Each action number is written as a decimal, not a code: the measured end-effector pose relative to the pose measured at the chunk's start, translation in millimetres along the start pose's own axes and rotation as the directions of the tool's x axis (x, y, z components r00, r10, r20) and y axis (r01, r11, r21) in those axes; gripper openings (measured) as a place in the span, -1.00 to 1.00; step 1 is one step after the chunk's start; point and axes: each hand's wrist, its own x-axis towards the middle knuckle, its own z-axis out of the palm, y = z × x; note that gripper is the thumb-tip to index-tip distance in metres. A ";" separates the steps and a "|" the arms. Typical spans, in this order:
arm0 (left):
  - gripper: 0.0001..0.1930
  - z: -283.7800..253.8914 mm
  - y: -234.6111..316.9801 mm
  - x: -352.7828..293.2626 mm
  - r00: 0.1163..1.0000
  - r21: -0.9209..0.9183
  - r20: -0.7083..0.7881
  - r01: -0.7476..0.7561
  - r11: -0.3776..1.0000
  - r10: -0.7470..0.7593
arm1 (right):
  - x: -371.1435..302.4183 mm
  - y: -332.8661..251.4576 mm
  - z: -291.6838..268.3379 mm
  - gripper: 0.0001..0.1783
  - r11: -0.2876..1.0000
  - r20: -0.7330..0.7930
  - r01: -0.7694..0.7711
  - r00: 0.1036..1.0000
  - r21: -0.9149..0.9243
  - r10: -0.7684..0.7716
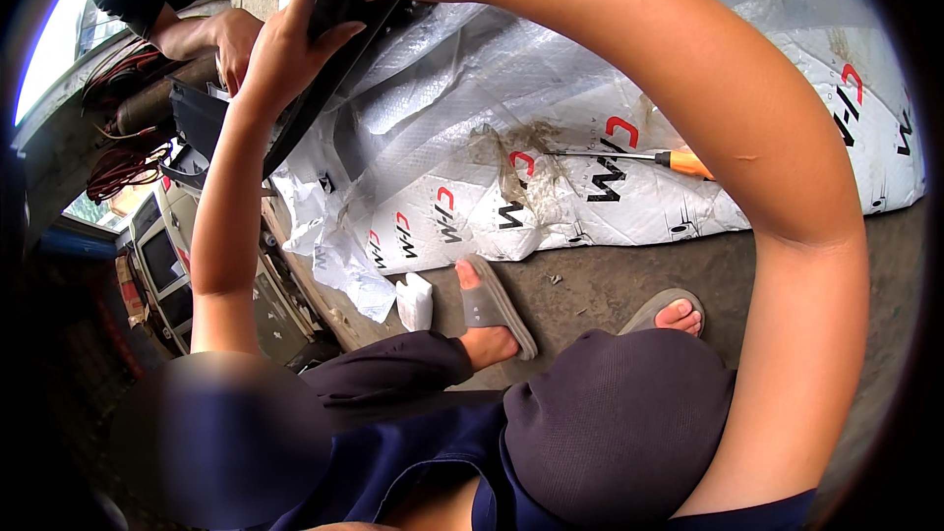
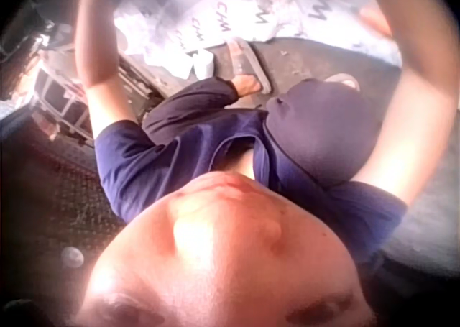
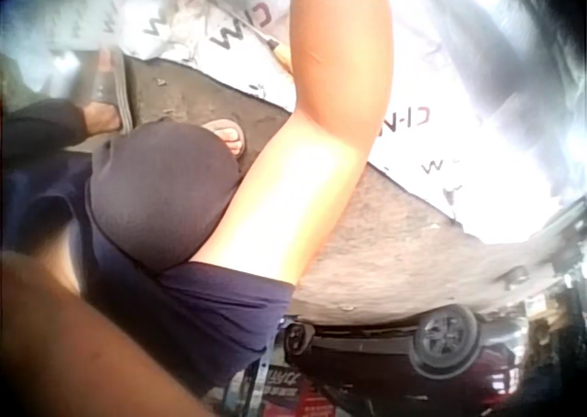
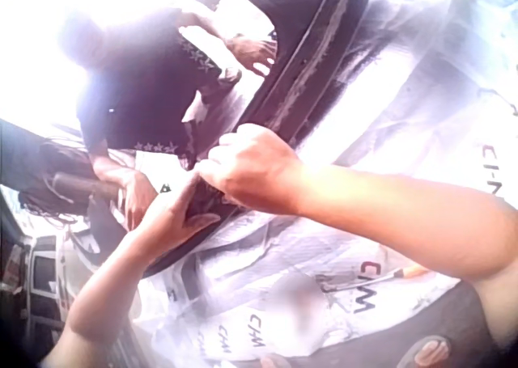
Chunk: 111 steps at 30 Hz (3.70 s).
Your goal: The person uses a screwdriver to secure a grille onto a car bumper. They repeatedly tighten screws along the edge of the grille while another person holds the bumper steady.
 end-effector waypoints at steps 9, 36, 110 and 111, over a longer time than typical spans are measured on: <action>-0.40 -4.2 -20.2 5.4 0.913 -0.587 0.343 0.392 0.708 -0.221 | -2.0 0.6 -1.2 -0.87 1.000 0.021 0.007 1.000 0.016 -0.007; -0.33 3.3 -8.1 6.8 0.931 -0.632 0.299 0.356 0.688 -0.207 | 0.8 3.2 -12.2 -0.61 0.999 0.133 -0.025 0.991 0.038 0.020; -0.24 -0.6 -74.7 32.5 0.981 -0.534 0.163 0.180 0.826 -0.108 | -213.6 -112.7 -218.1 -0.43 0.850 0.780 -0.292 0.345 -0.439 0.521; -0.24 1.3 -76.2 35.5 0.983 -0.565 0.170 0.153 0.811 -0.067 | -223.5 -117.1 -221.1 -0.40 0.848 0.745 -0.283 0.406 -0.448 0.529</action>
